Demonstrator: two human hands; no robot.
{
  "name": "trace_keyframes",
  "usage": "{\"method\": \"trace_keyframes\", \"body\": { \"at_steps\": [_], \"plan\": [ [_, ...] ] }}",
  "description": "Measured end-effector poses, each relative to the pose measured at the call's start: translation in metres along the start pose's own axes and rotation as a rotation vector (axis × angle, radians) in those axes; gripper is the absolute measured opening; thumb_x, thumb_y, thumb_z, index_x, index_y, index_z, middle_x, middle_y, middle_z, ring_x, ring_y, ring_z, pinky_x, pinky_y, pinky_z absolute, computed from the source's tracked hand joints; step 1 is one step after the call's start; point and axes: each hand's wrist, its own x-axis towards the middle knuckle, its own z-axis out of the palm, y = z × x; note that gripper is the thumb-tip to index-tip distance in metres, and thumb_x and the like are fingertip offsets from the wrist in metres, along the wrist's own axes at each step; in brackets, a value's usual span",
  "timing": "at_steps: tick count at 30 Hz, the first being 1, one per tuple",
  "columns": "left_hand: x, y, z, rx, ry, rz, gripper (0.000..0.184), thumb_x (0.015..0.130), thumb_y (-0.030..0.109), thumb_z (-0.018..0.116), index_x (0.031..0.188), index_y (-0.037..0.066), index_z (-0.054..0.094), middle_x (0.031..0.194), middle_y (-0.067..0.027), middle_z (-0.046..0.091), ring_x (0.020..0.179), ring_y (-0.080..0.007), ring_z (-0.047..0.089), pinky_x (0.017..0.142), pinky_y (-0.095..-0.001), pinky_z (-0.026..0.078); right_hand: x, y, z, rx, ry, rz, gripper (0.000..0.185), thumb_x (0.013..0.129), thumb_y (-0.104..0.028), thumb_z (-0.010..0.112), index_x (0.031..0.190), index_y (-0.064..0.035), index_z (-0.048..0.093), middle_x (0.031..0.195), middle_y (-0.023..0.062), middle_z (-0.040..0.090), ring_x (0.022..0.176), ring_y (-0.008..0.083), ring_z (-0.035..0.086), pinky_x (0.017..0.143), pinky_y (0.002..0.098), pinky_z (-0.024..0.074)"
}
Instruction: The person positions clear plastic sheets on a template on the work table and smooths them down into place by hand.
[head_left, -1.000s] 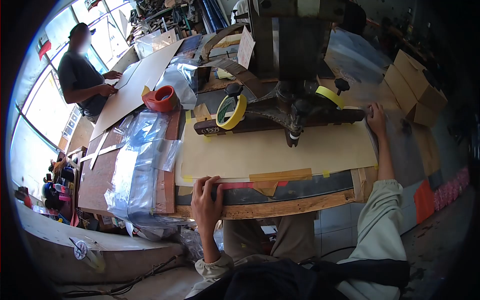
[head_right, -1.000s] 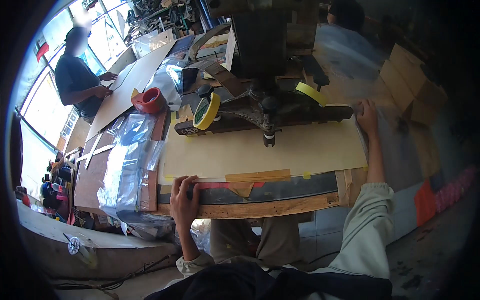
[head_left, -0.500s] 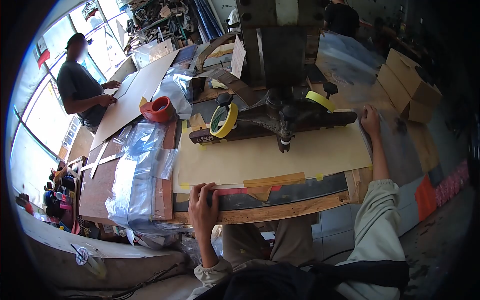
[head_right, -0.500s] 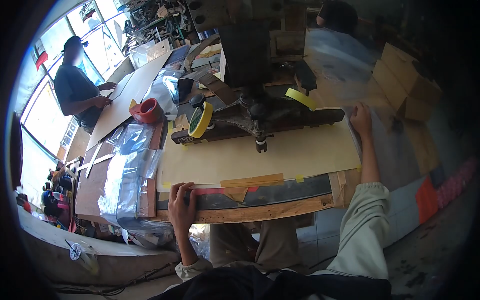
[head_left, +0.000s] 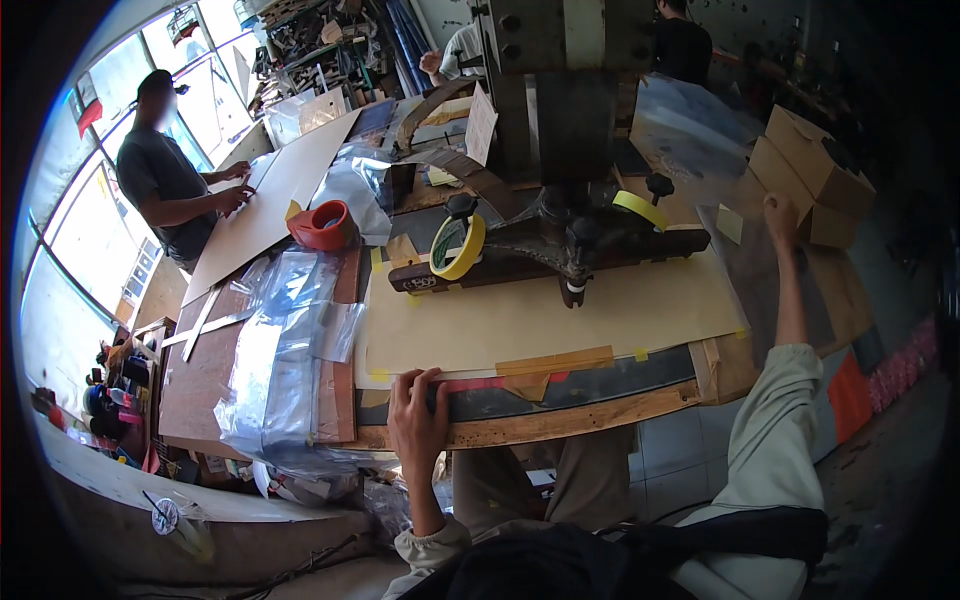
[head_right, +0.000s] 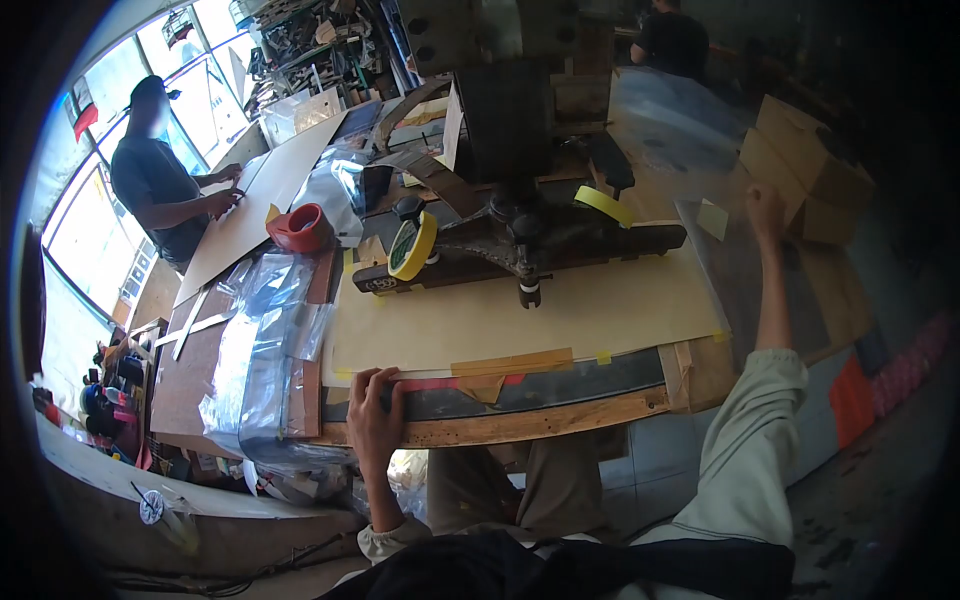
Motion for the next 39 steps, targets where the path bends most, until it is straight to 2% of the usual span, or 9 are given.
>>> {"method": "trace_keyframes", "body": {
  "at_steps": [4, 6, 14, 17, 20, 24, 26, 31, 39],
  "plan": [
    [-0.002, -0.001, -0.002, 0.014, 0.003, 0.013, 0.020, 0.088, 0.018, 0.065, 0.107, 0.011, 0.064, 0.105, -0.0114, 0.058, 0.097, -0.0335, 0.061, 0.080, -0.0431, 0.050, 0.003, -0.015, -0.052, 0.327, 0.596, 0.150, 0.015, 0.083, -0.008, 0.050, 0.079, 0.0049, 0.056, 0.066, 0.0183, 0.051, 0.061, 0.0273, 0.054, 0.062, 0.0362, 0.0418],
    [-0.004, -0.001, -0.002, 0.022, -0.003, 0.003, 0.020, 0.088, 0.018, 0.065, 0.107, 0.011, 0.064, 0.105, -0.0113, 0.058, 0.097, -0.0331, 0.061, 0.080, -0.0432, 0.050, 0.036, 0.036, -0.040, -0.214, 0.243, 0.060, 0.017, 0.086, -0.010, 0.050, 0.082, 0.0034, 0.059, 0.070, 0.0169, 0.058, 0.067, 0.0281, 0.060, 0.067, 0.0379, 0.0451],
    [-0.002, -0.001, 0.001, 0.024, 0.027, 0.036, 0.020, 0.088, 0.017, 0.064, 0.107, 0.009, 0.064, 0.105, -0.0110, 0.059, 0.096, -0.0319, 0.062, 0.079, -0.0430, 0.050, 0.125, 0.090, -0.261, 0.063, 1.208, 0.147, 0.027, 0.090, -0.027, 0.053, 0.102, -0.0144, 0.074, 0.106, 0.0062, 0.072, 0.096, 0.0234, 0.068, 0.087, 0.0349, 0.0504],
    [-0.004, -0.001, -0.001, 0.035, 0.032, 0.036, 0.020, 0.088, 0.017, 0.064, 0.107, 0.010, 0.064, 0.104, -0.0109, 0.059, 0.095, -0.0322, 0.062, 0.079, -0.0428, 0.050, 0.076, -0.104, -0.342, 0.239, 1.481, -0.227, 0.016, 0.077, -0.012, 0.045, 0.070, -0.0054, 0.058, 0.077, 0.0123, 0.058, 0.070, 0.0295, 0.055, 0.068, 0.0422, 0.0436],
    [-0.005, -0.001, 0.001, 0.018, 0.038, 0.035, 0.022, 0.086, 0.014, 0.065, 0.108, 0.009, 0.062, 0.106, -0.0122, 0.058, 0.096, -0.0328, 0.060, 0.082, -0.0431, 0.048, 0.065, -0.159, -0.369, 0.182, 1.180, -0.575, 0.015, 0.067, -0.002, 0.047, 0.056, 0.0002, 0.056, 0.059, 0.0147, 0.052, 0.052, 0.0281, 0.050, 0.051, 0.0423, 0.0422],
    [-0.009, 0.014, -0.003, -0.244, 0.063, 0.069, 0.026, 0.085, 0.007, 0.066, 0.110, 0.007, 0.064, 0.106, -0.0139, 0.060, 0.097, -0.0318, 0.060, 0.082, -0.0396, 0.049, -0.059, -0.256, -0.283, 0.365, 0.627, -0.675, 0.015, 0.076, 0.004, 0.047, 0.080, -0.0003, 0.061, 0.075, 0.0088, 0.057, 0.066, 0.0244, 0.057, 0.065, 0.0358, 0.0478],
    [-0.017, 0.040, -0.007, -0.475, -0.074, 0.100, 0.026, 0.086, 0.008, 0.066, 0.112, 0.005, 0.063, 0.104, -0.0135, 0.062, 0.094, -0.0291, 0.063, 0.082, -0.0369, 0.050, -0.118, -0.316, -0.225, 0.108, 0.577, -0.995, 0.014, 0.057, 0.000, 0.051, 0.069, -0.0071, 0.054, 0.071, 0.0060, 0.050, 0.068, 0.0240, 0.054, 0.061, 0.0358, 0.0429],
    [-0.063, 0.080, 0.011, -0.980, -0.649, 0.118, 0.098, 0.090, 0.023, 0.065, 0.150, 0.006, -0.011, 0.125, -0.0214, 0.057, 0.120, -0.0354, 0.056, 0.101, -0.0417, 0.044, -0.221, -0.400, -0.155, 0.240, 0.097, -0.791, 0.021, 0.066, -0.009, 0.064, 0.086, -0.0048, 0.058, 0.076, 0.0055, 0.055, 0.077, 0.0210, 0.054, 0.066, 0.0327, 0.0444],
    [-0.085, 0.064, 0.011, -0.852, -0.675, 0.101, 0.098, 0.087, 0.022, 0.068, 0.148, 0.000, -0.007, 0.133, -0.0288, 0.049, 0.117, -0.0370, 0.058, 0.099, -0.0401, 0.045, -0.268, -0.450, -0.190, 0.061, -0.154, -0.535, 0.027, 0.074, -0.012, 0.066, 0.097, 0.0017, 0.062, 0.070, 0.0037, 0.061, 0.078, 0.0173, 0.062, 0.056, 0.0246, 0.0507]
  ]
}}
